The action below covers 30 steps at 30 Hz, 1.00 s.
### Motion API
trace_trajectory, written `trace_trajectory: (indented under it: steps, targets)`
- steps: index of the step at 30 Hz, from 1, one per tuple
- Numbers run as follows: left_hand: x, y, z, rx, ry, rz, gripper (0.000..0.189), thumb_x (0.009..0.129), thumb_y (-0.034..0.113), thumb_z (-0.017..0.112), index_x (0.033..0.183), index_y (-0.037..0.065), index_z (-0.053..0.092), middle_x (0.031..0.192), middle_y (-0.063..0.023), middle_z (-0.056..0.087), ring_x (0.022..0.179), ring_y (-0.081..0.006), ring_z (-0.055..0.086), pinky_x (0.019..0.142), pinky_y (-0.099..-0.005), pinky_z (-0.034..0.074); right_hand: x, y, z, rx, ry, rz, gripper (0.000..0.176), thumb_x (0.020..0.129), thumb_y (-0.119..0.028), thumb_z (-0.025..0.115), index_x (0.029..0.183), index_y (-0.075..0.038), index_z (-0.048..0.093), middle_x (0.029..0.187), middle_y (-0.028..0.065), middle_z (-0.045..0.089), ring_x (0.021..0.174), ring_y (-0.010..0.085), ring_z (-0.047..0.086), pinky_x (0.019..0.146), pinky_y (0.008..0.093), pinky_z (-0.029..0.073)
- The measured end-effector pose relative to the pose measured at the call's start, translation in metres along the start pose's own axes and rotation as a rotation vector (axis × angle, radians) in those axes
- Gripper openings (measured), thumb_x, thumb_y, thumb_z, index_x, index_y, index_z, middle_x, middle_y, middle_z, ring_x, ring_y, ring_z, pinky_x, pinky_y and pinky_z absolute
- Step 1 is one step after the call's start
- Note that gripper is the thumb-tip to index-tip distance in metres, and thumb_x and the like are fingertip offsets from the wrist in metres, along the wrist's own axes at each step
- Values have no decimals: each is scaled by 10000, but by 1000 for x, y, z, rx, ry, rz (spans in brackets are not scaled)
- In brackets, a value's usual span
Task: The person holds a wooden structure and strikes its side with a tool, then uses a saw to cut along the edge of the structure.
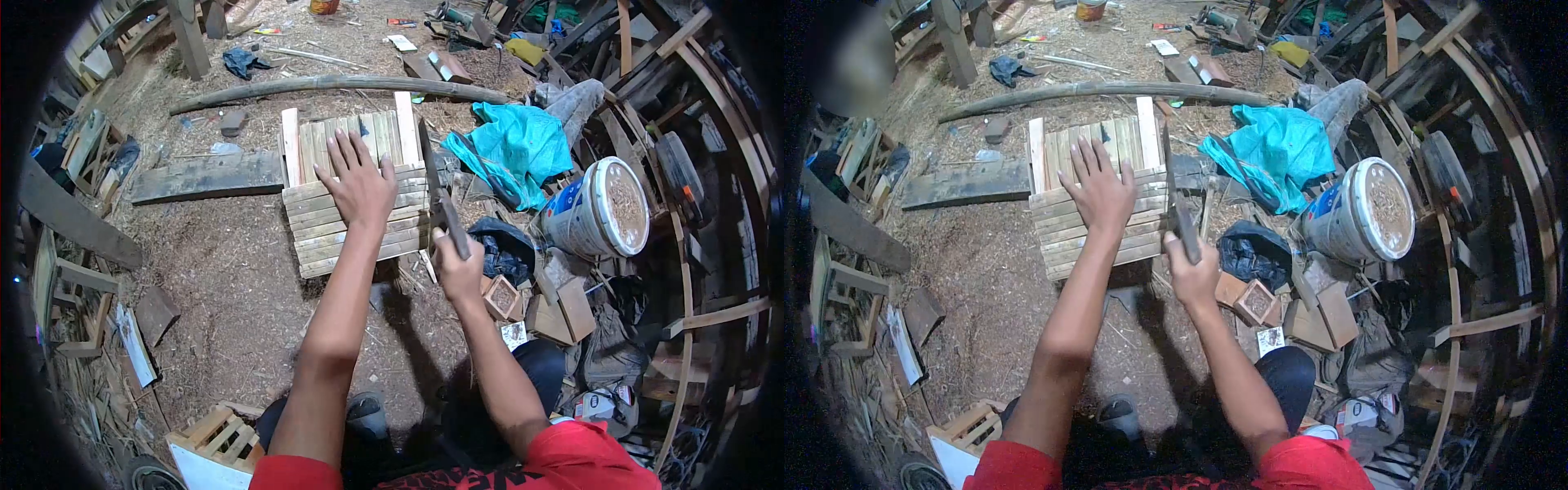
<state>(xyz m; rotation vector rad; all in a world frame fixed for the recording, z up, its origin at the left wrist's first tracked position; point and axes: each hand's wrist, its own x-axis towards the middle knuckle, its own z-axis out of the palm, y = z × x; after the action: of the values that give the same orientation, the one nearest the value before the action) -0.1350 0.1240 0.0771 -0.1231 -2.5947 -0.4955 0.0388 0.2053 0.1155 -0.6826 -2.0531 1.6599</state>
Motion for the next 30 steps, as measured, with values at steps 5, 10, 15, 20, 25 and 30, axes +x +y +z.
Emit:
trace_trajectory:
  steps: [5, 10, 15, 20, 25, 30]
  targets:
    - [1, 1, -6, -11, -47, -13, 700, 969, 428, 448, 1532, 31, 323, 1624, -155, 250, 1513, -316, 197, 1174, -637, 116, -48, 1, -31, 71, -93, 10, 268, 949, -200, 662, 758, -25, 590, 611, -59, 469, 548, 55, 418, 492, 271, 325]
    - [-3, 2, -2, -34, -1, -17, 709, 950, 432, 470, 1527, 41, 342, 1618, -148, 272, 1509, -297, 217, 1163, -643, 137, 13, 23, -2, 83, -18, -70, 265, 946, -160, 635, 720, -70, 530, 534, -31, 450, 413, 64, 392, 393, 254, 292]
    - [2, 2, -2, -39, 15, -13, 695, 962, 425, 454, 1526, 36, 338, 1622, -149, 262, 1508, -301, 218, 1170, -635, 130, -51, -14, -23, 18, -36, -46, 275, 934, -193, 645, 713, -64, 546, 538, -39, 454, 433, 59, 404, 415, 251, 303]
    - [-4, 1, -1, -44, 14, -15, 711, 948, 425, 472, 1529, 40, 333, 1624, -139, 260, 1508, -287, 219, 1167, -637, 145, 17, -1, -7, 163, -64, 63, 280, 933, -204, 639, 714, -49, 560, 558, -28, 498, 482, 72, 451, 451, 274, 345]
    - [-4, 2, -2, -25, -5, 2, 717, 952, 421, 467, 1533, 29, 316, 1621, -147, 263, 1504, -285, 235, 1169, -636, 146, -43, -10, -30, 120, -91, 45, 192, 927, -158, 632, 794, -22, 603, 578, -30, 496, 498, 67, 463, 465, 263, 351]
    - [9, 3, -2, -50, -22, 3, 696, 964, 415, 458, 1525, 24, 325, 1615, -150, 276, 1508, -297, 220, 1172, -638, 124, -31, -27, -4, -57, -161, -21, 250, 938, -214, 642, 823, 5, 608, 608, -52, 477, 550, 58, 426, 490, 284, 327]
